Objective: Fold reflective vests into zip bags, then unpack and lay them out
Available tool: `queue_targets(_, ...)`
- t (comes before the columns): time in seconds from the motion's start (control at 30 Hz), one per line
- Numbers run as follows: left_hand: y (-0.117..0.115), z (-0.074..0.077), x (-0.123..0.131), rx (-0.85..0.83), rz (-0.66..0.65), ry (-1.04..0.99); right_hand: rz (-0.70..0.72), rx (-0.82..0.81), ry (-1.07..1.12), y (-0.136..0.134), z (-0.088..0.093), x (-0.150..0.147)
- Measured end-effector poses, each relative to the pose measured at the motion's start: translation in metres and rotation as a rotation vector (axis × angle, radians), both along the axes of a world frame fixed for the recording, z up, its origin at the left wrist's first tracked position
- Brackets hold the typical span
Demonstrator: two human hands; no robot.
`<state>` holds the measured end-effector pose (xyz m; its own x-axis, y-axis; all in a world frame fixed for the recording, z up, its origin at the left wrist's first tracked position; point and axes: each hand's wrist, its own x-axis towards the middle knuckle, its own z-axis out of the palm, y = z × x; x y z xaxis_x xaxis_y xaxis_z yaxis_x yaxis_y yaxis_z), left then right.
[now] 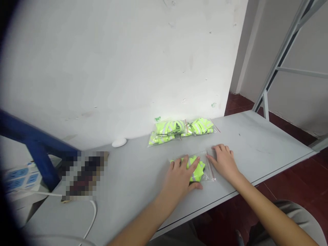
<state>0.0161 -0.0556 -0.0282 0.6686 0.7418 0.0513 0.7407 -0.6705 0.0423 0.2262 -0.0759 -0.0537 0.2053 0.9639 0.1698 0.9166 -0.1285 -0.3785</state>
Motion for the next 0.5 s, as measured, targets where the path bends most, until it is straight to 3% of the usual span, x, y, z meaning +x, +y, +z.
queue_targets(0.2, 0.004, 0.005, 0.001, 0.01, 0.074, 0.022, 0.052, -0.105, 0.196, -0.026, 0.011, -0.008)
queue_targets(0.3, 0.013, 0.011, -0.007, -0.082, 0.065, -0.033, 0.057, -0.12, 0.184, -0.029, 0.01, -0.018)
queue_targets(0.37, 0.021, 0.013, -0.015, -0.23, 0.092, -0.189, 0.05, -0.132, 0.205, -0.025, 0.008, -0.019)
queue_targets(0.5, 0.04, 0.006, -0.028, -0.467, 0.287, -0.592, 0.065, -0.151, 0.385, -0.012, 0.005, -0.012)
